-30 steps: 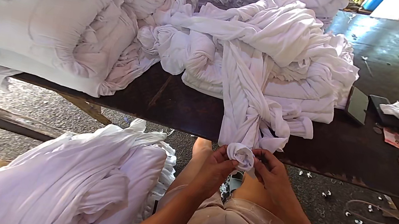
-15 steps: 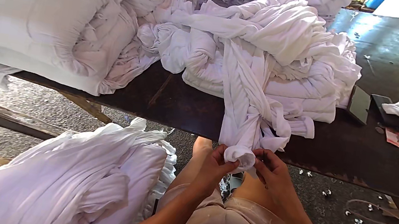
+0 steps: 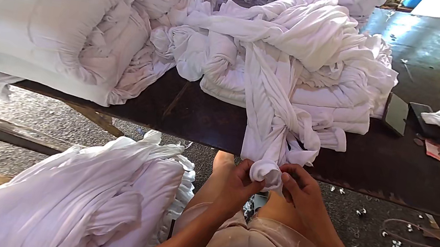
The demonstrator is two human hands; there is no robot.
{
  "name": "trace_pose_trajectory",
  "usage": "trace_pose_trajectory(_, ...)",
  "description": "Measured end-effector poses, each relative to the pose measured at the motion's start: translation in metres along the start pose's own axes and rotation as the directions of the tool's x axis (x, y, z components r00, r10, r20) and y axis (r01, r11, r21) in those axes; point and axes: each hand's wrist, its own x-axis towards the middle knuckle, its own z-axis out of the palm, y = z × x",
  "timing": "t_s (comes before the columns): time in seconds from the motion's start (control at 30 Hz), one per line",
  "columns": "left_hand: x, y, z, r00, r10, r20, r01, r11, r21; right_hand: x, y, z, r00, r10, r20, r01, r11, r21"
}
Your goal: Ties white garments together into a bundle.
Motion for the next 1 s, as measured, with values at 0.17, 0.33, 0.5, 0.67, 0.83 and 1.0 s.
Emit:
trace_pose_trajectory(0.17,-0.001,-0.001,0.0,0.995,0.076,0.064,-0.079,0.996,0.049,0.0,-0.001,0.003,1.0,-0.016,-0.026,0.012,0.992,-0.126)
trace_pose_trajectory(0.33,0.0,-0.003,0.0,0.997,0.061,0.035,-0.066,0.987,0.148,-0.003,-0.001,0.004,0.992,-0.098,-0.076,0.081,0.975,-0.206)
trace_pose_trajectory(0.5,0.0,-0.003,0.001,0.989,0.117,-0.093,-0.084,0.95,0.302,-0.018,-0.005,0.01,0.882,-0.472,0.013,0.436,0.804,-0.404)
trace_pose_trajectory(0.67,0.001,0.002,0.001,0.982,0.121,-0.146,-0.077,0.957,0.28,-0.023,-0.009,0.012,0.787,-0.612,0.078,0.571,0.675,-0.467)
trace_pose_trajectory(0.83,-0.001,0.006,0.003,0.991,0.031,-0.132,0.001,0.972,0.236,-0.024,-0.006,0.012,0.743,-0.656,0.134,0.612,0.584,-0.534)
trace_pose_trajectory(1.0,0.0,0.014,0.003,0.997,-0.081,0.01,0.075,0.961,0.266,-0.024,-0.008,0.01,0.719,-0.681,0.138,0.63,0.555,-0.543)
